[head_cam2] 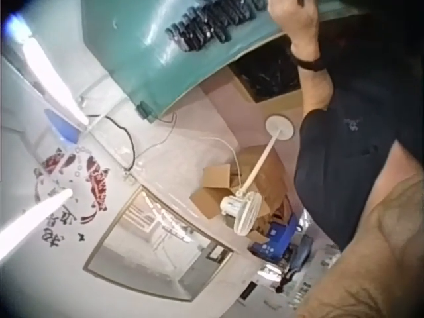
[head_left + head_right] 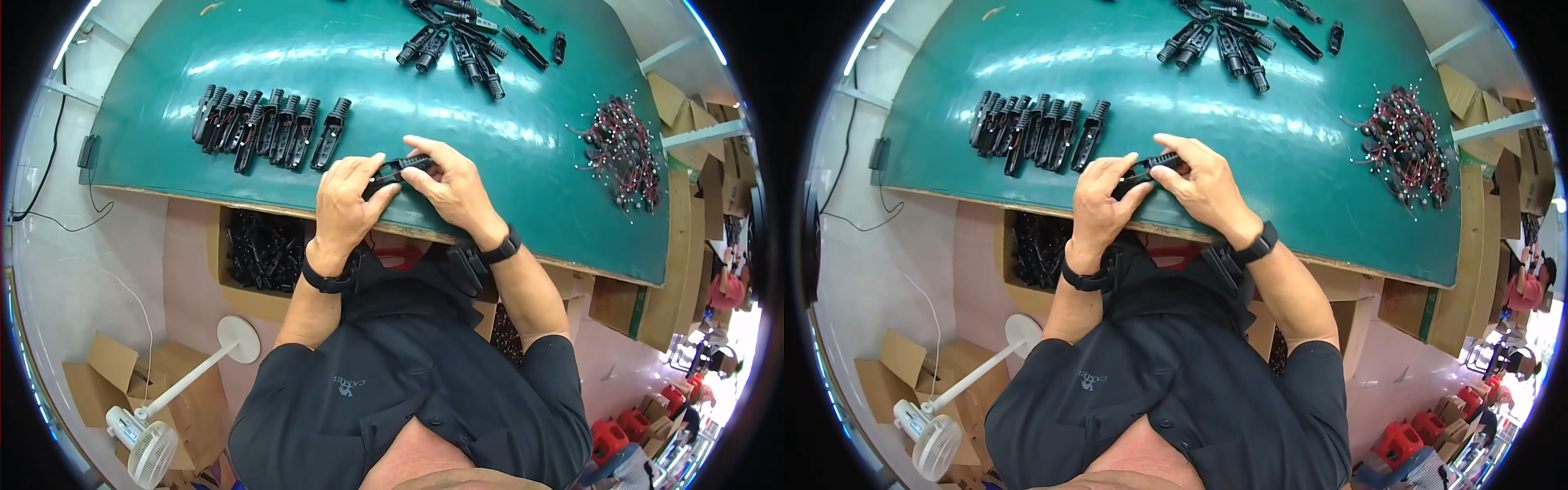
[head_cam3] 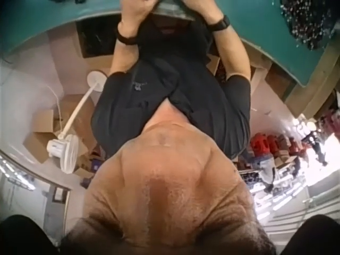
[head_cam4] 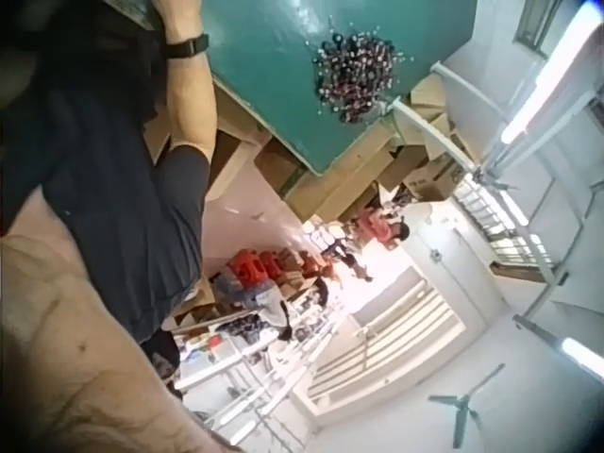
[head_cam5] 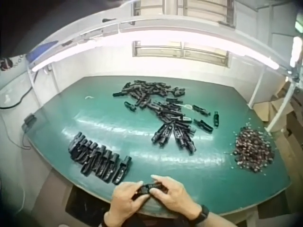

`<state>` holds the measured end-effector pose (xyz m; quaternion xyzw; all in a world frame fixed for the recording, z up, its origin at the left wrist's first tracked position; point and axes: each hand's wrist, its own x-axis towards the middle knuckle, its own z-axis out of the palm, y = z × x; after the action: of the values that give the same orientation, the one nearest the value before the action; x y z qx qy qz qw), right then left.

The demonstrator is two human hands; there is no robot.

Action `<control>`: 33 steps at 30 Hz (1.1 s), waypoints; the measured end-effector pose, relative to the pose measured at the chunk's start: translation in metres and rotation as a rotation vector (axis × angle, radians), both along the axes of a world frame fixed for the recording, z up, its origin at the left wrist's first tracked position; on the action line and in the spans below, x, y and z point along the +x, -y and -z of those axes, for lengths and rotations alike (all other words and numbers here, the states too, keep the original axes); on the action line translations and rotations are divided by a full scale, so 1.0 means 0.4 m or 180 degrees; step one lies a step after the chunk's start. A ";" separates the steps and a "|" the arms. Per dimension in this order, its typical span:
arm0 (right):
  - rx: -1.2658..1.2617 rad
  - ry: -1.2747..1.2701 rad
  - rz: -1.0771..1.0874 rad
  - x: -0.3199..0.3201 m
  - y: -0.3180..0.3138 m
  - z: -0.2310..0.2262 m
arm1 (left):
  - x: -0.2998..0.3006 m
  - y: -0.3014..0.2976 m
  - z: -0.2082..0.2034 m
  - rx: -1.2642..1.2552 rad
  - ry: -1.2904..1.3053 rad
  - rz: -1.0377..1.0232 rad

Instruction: The person picks up a black plastic housing and a small electronic component, threads the wires through the housing, and snaps the component into place. After repeating this assembly several times, they gather the completed units and place them into a cardboard box.

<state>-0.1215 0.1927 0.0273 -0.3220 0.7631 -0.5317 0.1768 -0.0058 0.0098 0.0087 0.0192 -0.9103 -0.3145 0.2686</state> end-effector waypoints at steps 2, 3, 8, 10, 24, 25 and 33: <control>-0.0021 0.0150 -0.0070 -0.042 0.046 0.008 | -0.001 0.004 -0.001 -0.0035 -0.0090 -0.0198; -0.0029 0.0342 -0.0129 -0.064 0.075 0.017 | 0.003 0.000 -0.003 -0.0056 -0.0137 -0.0384; 0.0353 0.0088 -0.0373 -0.152 0.214 0.027 | 0.017 0.023 0.016 -0.0350 -0.0318 -0.0839; 0.0131 -0.0180 -0.0371 -0.160 0.265 0.062 | 0.018 0.027 0.024 -0.0380 -0.0339 -0.0847; 0.1241 -0.2301 0.1124 -0.379 0.193 0.046 | 0.019 0.029 0.024 -0.0127 -0.0403 -0.0886; 0.1139 -0.2283 0.1070 -0.371 0.172 0.052 | 0.020 0.032 0.028 -0.0122 -0.0399 -0.0859; -0.0058 -0.1090 0.0603 -0.058 -0.026 -0.053 | 0.028 -0.015 0.018 0.1327 -0.0465 0.0060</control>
<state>-0.1448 0.2032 0.0483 -0.3361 0.8041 -0.4903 -0.0094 0.0052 0.0159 0.0014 0.0429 -0.8038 -0.4989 0.3211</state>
